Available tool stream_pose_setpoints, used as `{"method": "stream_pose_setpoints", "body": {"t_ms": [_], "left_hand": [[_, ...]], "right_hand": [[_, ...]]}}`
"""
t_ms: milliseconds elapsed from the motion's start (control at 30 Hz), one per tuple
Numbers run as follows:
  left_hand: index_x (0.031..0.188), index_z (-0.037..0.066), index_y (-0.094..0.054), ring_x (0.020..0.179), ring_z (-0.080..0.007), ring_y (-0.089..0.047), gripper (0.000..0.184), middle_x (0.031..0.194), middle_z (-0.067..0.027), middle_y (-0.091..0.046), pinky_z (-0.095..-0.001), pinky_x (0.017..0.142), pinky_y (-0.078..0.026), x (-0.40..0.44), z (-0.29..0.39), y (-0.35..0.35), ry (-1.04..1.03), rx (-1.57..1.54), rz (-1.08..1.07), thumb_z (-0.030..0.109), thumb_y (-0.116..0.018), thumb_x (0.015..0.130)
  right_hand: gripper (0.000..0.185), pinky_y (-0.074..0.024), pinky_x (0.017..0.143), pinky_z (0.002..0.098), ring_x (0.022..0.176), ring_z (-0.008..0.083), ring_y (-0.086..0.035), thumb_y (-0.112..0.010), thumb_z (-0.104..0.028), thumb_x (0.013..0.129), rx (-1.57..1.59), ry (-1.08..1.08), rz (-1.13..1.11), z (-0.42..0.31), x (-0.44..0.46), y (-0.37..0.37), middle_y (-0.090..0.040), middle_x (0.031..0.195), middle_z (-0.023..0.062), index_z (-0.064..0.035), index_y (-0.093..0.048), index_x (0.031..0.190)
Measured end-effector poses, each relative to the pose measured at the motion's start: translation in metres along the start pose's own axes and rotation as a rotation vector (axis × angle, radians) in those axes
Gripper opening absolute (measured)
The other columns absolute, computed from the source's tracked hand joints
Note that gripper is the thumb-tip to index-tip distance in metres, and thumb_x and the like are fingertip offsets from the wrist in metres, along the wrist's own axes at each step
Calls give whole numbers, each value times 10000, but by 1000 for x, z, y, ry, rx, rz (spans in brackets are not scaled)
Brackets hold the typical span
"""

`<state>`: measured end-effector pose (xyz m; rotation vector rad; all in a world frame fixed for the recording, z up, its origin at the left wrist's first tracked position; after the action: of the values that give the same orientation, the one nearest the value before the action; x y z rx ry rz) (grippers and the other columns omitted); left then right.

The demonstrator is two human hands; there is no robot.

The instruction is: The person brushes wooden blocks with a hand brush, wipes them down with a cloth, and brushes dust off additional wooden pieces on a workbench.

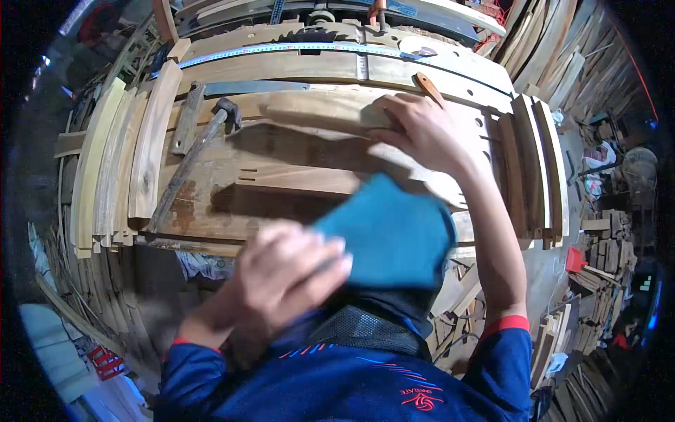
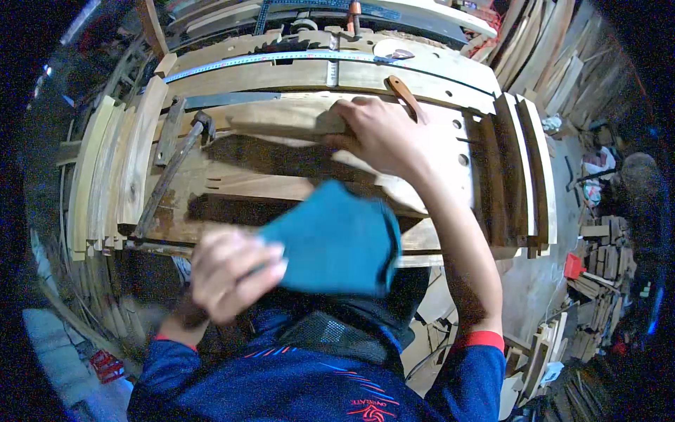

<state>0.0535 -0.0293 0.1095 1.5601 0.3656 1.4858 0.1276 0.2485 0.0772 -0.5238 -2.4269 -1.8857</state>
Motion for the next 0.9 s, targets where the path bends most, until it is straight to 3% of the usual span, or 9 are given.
{"method": "stream_pose_setpoints", "body": {"t_ms": [267,367,467,567,633,700,767,867,900], "left_hand": [[1164,165,-669,979,-166,-668,239,1071,-12,-758,-330,826,-550,-29,22,6,100,-160,157,188,-738,937],[1148,127,-675,967,-203,-665,245,1089,-51,-758,-337,796,-558,-19,10,4,97,-234,142,156,-739,913],[1128,117,-688,967,-211,-666,227,1096,-59,-758,-336,786,-563,-6,0,-5,58,-234,199,145,-737,909],[1103,107,-705,965,-217,-668,209,1096,-54,-760,-337,784,-570,16,-5,-14,12,-215,228,143,-737,899],[1164,111,-660,1030,-262,-647,261,1161,-61,-740,-412,824,-568,26,-4,-22,20,-235,161,160,-706,912],[1098,107,-693,996,-249,-665,231,1085,-48,-747,-401,829,-584,37,-15,-31,-26,-228,192,163,-733,877],[1024,109,-715,990,-238,-682,198,1039,-45,-750,-390,843,-595,45,-25,-36,-61,-189,206,166,-748,837],[1302,129,-665,1186,-297,-630,462,1286,-96,-681,-445,1003,-536,42,-51,-47,25,-122,73,347,-759,905],[1426,120,-592,1236,-334,-605,697,1395,-131,-610,-481,1036,-491,38,-64,-49,142,-128,77,472,-801,862]], "right_hand": [[425,-593,754,516,886,422,-708,-663,-410,991,69,25,-166,-6,-10,-26,-702,973,265,-8,-698,1126],[495,-584,804,446,924,353,-730,-611,-463,1020,233,-282,-294,-15,-18,0,-724,1011,265,7,-710,1140],[607,-528,1019,441,1093,306,-715,-601,-453,1010,726,-212,118,-21,-43,44,-743,1131,214,88,-652,1281],[870,-461,1112,459,1240,347,-650,-675,-588,914,1204,-151,174,-39,-85,56,-669,1284,257,138,-560,1379],[938,-435,1142,460,1328,390,-593,-802,-528,824,1156,87,-77,-57,-92,56,-571,1429,297,109,-513,1449],[962,-419,1169,466,1402,432,-521,-900,-334,771,999,137,-283,-84,-101,52,-495,1525,295,57,-449,1525],[898,-474,1130,457,1358,419,-567,-826,-112,742,813,-71,-260,-89,-109,57,-526,1527,240,-34,-453,1555],[892,-519,1085,454,1284,419,-632,-725,93,644,517,-186,-12,-85,-127,76,-605,1457,218,-85,-553,1501],[852,-519,1080,454,1292,423,-625,-697,130,648,435,-254,167,-79,-131,81,-604,1452,229,-88,-592,1464]]}}
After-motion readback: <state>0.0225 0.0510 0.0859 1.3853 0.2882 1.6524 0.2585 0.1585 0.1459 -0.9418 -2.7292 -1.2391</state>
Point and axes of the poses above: each hand's wrist, its own x-axis towards the middle knuckle, its own y-axis out of the back of the hand, z = x × y, the point moved 4 cm from there along x, towards the middle knuckle
